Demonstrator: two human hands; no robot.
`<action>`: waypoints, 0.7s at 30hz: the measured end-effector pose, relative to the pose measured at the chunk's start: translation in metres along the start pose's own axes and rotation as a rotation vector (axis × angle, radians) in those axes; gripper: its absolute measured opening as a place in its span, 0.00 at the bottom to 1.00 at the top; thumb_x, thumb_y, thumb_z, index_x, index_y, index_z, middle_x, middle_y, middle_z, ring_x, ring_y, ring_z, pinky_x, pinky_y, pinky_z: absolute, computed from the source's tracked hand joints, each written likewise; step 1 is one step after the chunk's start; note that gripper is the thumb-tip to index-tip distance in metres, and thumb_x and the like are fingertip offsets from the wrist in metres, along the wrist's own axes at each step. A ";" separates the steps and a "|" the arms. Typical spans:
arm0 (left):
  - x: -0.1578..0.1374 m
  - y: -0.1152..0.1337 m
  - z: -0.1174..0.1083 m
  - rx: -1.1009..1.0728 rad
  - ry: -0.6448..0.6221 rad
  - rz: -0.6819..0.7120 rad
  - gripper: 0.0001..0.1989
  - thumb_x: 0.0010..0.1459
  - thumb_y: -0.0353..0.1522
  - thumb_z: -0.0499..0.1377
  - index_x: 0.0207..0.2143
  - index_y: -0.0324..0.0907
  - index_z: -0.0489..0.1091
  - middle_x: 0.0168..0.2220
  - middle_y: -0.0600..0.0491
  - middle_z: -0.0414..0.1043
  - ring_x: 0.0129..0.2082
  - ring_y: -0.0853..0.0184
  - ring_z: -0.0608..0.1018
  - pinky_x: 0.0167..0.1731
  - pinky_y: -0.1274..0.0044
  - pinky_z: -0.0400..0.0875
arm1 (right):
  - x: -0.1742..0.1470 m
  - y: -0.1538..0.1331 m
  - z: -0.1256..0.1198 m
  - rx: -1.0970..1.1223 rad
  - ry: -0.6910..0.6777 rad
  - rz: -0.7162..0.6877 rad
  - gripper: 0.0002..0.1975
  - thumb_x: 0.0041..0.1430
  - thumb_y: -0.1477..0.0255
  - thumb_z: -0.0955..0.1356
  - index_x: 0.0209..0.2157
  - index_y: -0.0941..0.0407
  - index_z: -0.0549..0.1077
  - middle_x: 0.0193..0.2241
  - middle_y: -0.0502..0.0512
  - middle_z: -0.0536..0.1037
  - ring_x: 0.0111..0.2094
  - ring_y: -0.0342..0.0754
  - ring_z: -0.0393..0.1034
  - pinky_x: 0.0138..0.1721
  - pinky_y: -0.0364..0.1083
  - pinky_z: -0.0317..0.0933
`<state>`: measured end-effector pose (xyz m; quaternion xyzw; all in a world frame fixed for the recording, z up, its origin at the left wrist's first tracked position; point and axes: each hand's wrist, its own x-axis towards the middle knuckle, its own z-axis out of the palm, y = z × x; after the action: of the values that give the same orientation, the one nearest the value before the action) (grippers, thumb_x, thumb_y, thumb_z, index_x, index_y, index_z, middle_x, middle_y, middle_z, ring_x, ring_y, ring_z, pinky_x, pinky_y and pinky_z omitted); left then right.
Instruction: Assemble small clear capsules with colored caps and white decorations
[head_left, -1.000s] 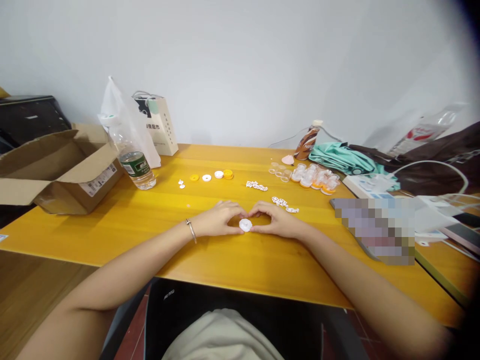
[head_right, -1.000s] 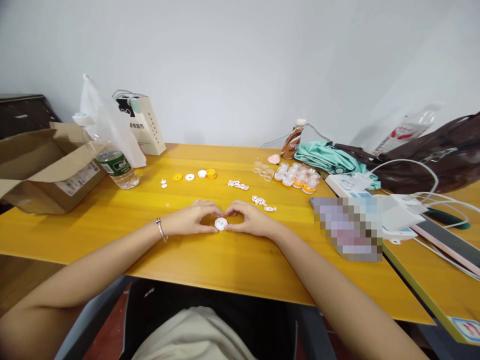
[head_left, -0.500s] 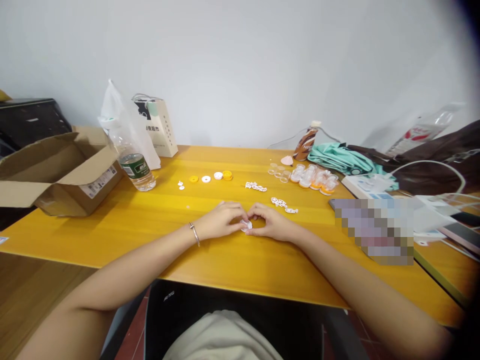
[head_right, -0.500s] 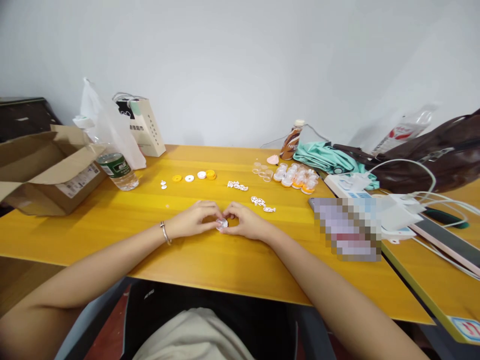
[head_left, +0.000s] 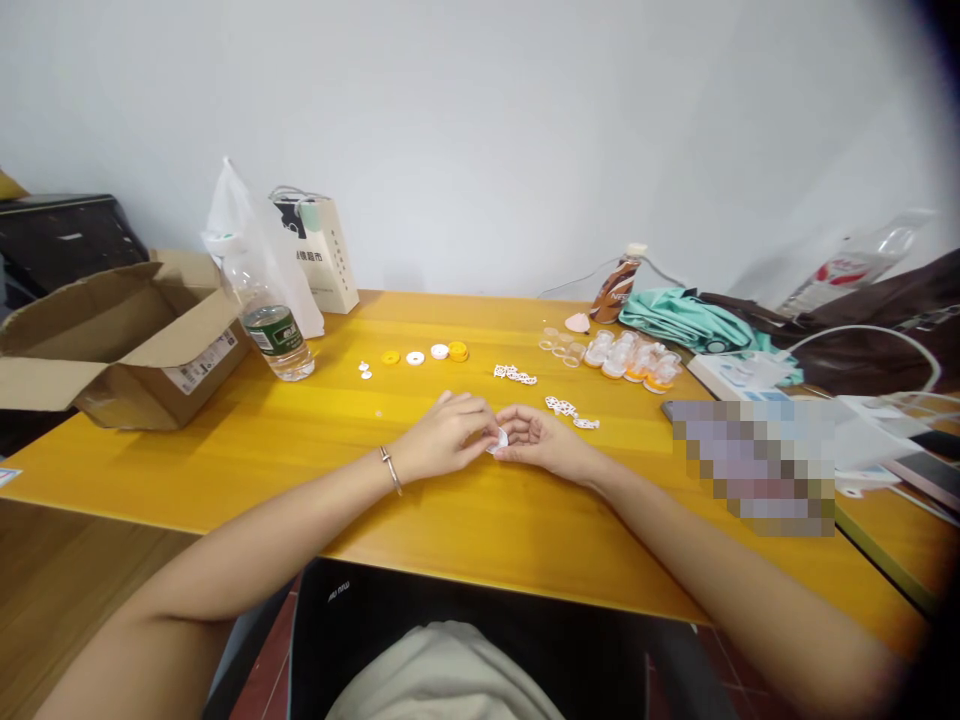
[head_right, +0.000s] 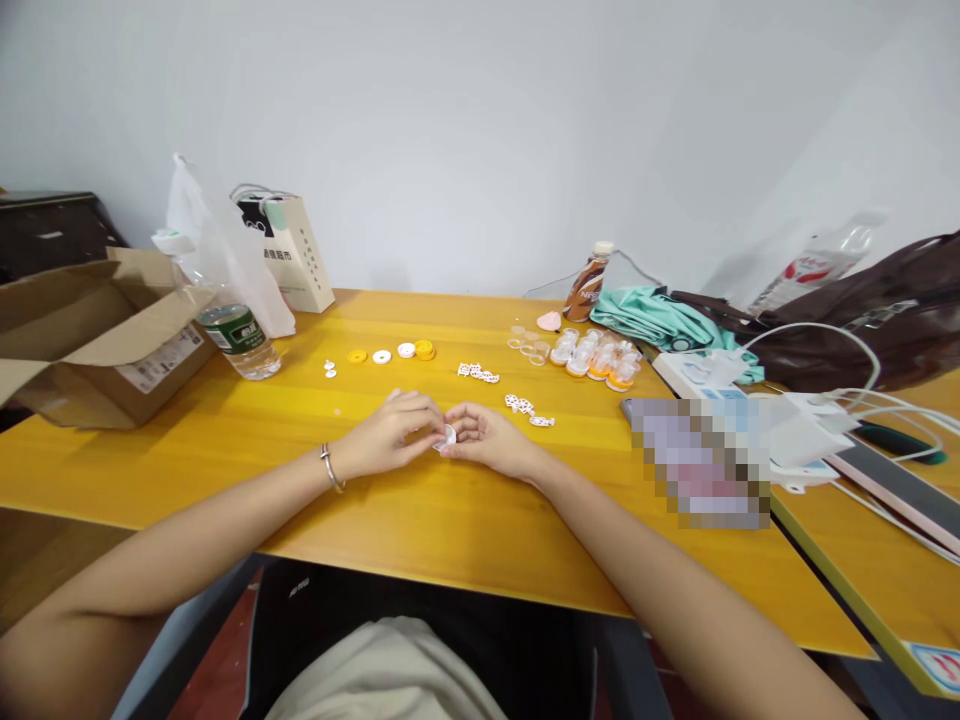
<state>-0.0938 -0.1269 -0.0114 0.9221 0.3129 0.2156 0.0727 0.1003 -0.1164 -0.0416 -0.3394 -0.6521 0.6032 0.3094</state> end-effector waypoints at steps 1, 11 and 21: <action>0.000 0.000 0.000 0.002 0.009 -0.005 0.09 0.59 0.35 0.49 0.33 0.42 0.67 0.36 0.52 0.70 0.37 0.67 0.68 0.38 0.74 0.55 | 0.001 0.000 0.000 0.037 0.017 0.010 0.21 0.39 0.70 0.73 0.37 0.56 0.65 0.26 0.46 0.72 0.29 0.39 0.69 0.38 0.44 0.63; 0.002 -0.046 -0.008 -0.126 0.262 -0.138 0.20 0.56 0.39 0.53 0.49 0.42 0.59 0.45 0.48 0.67 0.45 0.65 0.69 0.47 0.72 0.60 | 0.004 0.002 -0.001 0.064 0.159 0.033 0.19 0.38 0.72 0.74 0.35 0.56 0.68 0.27 0.48 0.75 0.29 0.40 0.70 0.37 0.43 0.63; 0.052 -0.113 -0.010 0.110 0.123 -0.442 0.19 0.56 0.34 0.51 0.48 0.36 0.61 0.50 0.44 0.65 0.51 0.62 0.67 0.50 0.73 0.59 | 0.006 0.006 -0.001 0.062 0.199 0.028 0.19 0.36 0.73 0.74 0.33 0.56 0.69 0.26 0.47 0.74 0.29 0.40 0.70 0.38 0.44 0.62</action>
<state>-0.1232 -0.0061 -0.0142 0.8189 0.5224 0.2327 0.0488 0.0982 -0.1101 -0.0478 -0.3969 -0.5944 0.5906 0.3747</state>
